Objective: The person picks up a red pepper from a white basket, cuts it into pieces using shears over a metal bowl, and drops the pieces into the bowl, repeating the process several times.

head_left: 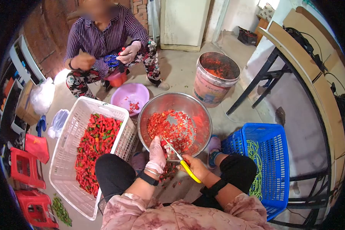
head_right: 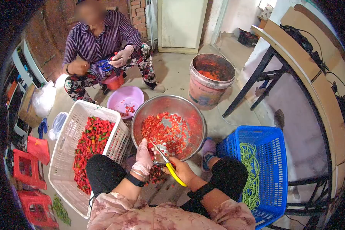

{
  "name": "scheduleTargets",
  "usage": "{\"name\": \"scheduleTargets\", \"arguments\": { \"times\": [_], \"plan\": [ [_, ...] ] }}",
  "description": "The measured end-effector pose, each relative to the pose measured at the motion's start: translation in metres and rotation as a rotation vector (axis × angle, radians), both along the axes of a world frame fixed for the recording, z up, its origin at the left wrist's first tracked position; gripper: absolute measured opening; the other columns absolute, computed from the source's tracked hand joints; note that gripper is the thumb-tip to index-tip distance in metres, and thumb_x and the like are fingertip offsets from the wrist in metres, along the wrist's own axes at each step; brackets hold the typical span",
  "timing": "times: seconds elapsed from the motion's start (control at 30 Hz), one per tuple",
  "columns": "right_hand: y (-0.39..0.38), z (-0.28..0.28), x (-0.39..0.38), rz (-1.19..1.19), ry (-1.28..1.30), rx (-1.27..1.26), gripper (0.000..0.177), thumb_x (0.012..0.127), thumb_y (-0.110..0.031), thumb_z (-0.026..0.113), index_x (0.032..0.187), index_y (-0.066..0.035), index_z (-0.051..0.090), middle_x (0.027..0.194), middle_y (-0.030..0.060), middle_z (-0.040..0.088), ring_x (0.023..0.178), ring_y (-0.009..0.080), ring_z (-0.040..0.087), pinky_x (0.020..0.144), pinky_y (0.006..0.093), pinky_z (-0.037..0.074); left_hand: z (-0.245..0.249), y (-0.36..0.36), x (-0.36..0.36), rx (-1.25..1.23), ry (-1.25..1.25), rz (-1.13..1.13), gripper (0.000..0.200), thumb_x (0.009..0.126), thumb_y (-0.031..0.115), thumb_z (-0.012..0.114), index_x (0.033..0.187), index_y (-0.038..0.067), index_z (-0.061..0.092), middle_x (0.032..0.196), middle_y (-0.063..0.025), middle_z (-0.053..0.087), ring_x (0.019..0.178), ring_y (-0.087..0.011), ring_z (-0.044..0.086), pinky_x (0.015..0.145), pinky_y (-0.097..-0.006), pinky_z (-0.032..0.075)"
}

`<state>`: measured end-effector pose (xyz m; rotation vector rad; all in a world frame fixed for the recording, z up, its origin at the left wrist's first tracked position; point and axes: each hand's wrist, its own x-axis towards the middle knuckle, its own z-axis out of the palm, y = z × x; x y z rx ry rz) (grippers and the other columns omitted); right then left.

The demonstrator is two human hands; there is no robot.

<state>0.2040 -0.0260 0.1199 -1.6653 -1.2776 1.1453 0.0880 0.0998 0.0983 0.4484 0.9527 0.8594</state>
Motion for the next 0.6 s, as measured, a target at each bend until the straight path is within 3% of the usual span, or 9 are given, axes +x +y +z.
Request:
{"name": "scheduleTargets", "arguments": {
  "times": [0.1, 0.17, 0.23, 0.37, 0.6],
  "plan": [
    [0.0, -0.001, 0.004, 0.011, 0.007, -0.029, 0.043, 0.076, -0.023, 0.067, 0.106, 0.0, 0.048, 0.079, 0.0051, 0.053, 0.072, 0.0104, 0.049, 0.066, 0.0252, 0.042, 0.008, 0.005, -0.01, -0.047, -0.024, -0.143, 0.028, 0.09, 0.031, 0.039, 0.073, 0.011, 0.049, 0.052, -0.0006, 0.046, 0.044, -0.0131, 0.043, 0.041, -0.025, 0.035],
    [0.0, -0.011, 0.007, -0.017, 0.208, 0.076, 0.039, 0.079, -0.024, 0.064, 0.106, -0.002, 0.049, 0.081, 0.0022, 0.054, 0.076, 0.0081, 0.049, 0.068, 0.0244, 0.042, 0.01, 0.006, -0.014, -0.051, -0.087, -0.139, 0.025, 0.088, 0.027, 0.043, 0.073, 0.009, 0.051, 0.052, -0.0008, 0.046, 0.044, -0.0137, 0.044, 0.042, -0.0254, 0.035],
    [-0.001, -0.004, 0.009, -0.012, 0.227, 0.086, 0.037, 0.08, -0.023, 0.064, 0.106, -0.001, 0.049, 0.081, 0.0009, 0.053, 0.076, 0.0075, 0.048, 0.069, 0.0237, 0.042, 0.011, 0.009, -0.018, -0.117, -0.136, -0.219, 0.02, 0.085, 0.024, 0.048, 0.072, 0.009, 0.051, 0.052, -0.0008, 0.046, 0.044, -0.0139, 0.044, 0.042, -0.0258, 0.034],
    [0.0, -0.004, 0.012, -0.012, 0.195, 0.076, 0.036, 0.081, -0.021, 0.062, 0.107, -0.001, 0.047, 0.081, 0.0, 0.052, 0.077, 0.0069, 0.047, 0.07, 0.0232, 0.041, 0.009, 0.011, -0.015, -0.048, -0.023, -0.265, 0.017, 0.082, 0.021, 0.052, 0.069, 0.009, 0.05, 0.052, -0.0005, 0.046, 0.045, -0.0138, 0.044, 0.04, -0.0259, 0.032],
    [0.003, -0.011, 0.015, 0.003, 0.155, 0.092, 0.038, 0.081, -0.023, 0.061, 0.108, -0.001, 0.046, 0.083, 0.0018, 0.052, 0.077, 0.008, 0.048, 0.07, 0.0234, 0.041, -0.003, 0.002, -0.011, 0.138, 0.106, -0.344, 0.012, 0.083, 0.014, 0.052, 0.079, 0.005, 0.058, 0.058, -0.0022, 0.053, 0.045, -0.0103, 0.044, 0.039, -0.0227, 0.034]
  ]
}}
